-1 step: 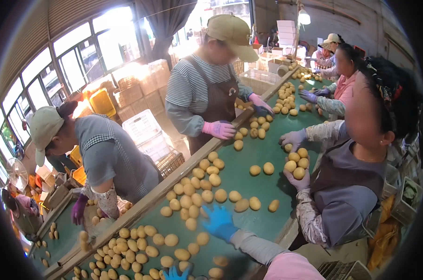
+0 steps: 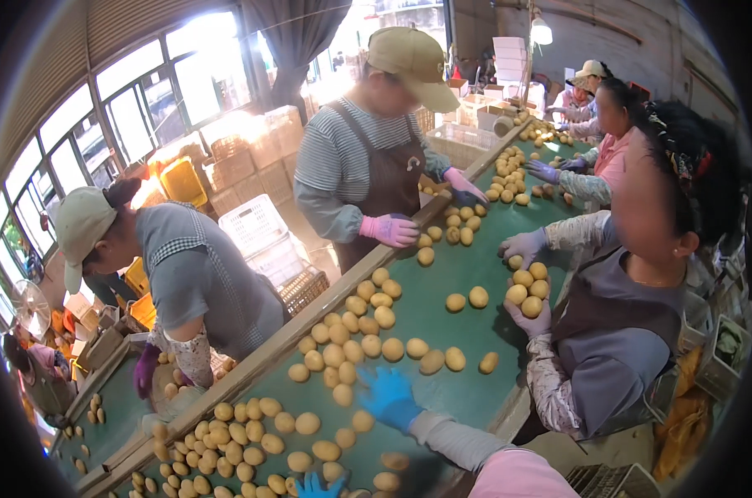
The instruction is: The person sorts potatoes on a conveyor belt by hand, placing them into boxes, empties a box of potatoes onto the conveyor belt, and continues picking potatoes from the conveyor belt.
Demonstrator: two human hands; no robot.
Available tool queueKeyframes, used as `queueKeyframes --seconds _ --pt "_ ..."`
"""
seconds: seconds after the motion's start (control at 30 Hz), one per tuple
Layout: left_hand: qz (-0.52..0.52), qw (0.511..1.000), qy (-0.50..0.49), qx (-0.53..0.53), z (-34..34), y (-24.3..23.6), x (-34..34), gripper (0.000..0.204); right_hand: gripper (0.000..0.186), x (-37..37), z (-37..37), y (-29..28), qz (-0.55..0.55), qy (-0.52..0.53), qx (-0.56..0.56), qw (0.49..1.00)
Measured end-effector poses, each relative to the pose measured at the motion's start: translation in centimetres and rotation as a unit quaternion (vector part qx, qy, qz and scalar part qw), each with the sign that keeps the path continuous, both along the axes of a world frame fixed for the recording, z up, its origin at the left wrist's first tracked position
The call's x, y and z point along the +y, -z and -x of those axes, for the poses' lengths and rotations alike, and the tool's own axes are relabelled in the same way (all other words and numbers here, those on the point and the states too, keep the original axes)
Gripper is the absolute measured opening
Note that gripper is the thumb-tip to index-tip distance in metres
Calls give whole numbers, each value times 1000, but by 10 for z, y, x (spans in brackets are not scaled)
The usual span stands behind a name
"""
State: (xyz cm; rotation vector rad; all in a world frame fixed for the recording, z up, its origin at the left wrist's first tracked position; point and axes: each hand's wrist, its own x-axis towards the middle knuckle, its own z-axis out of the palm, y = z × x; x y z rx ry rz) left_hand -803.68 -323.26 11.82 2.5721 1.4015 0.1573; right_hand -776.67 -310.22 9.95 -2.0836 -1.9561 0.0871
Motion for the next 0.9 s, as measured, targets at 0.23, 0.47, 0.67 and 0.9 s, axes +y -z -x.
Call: queueKeyframes --seconds 0.23,0.47,0.67,0.9 --pt "-52 991 91 -82 2 -5 -27 49 49 -50 84 5 -29 -153 13 988" --pt "-6 987 -23 -158 36 12 -64 42 61 -100 160 23 25 -247 53 967" --pt "47 981 -135 -132 114 23 -71 48 65 -133 160 25 32 -364 14 931" --pt "-72 891 -372 -248 219 68 -93 20 56 -163 162 17 67 -419 -72 903"
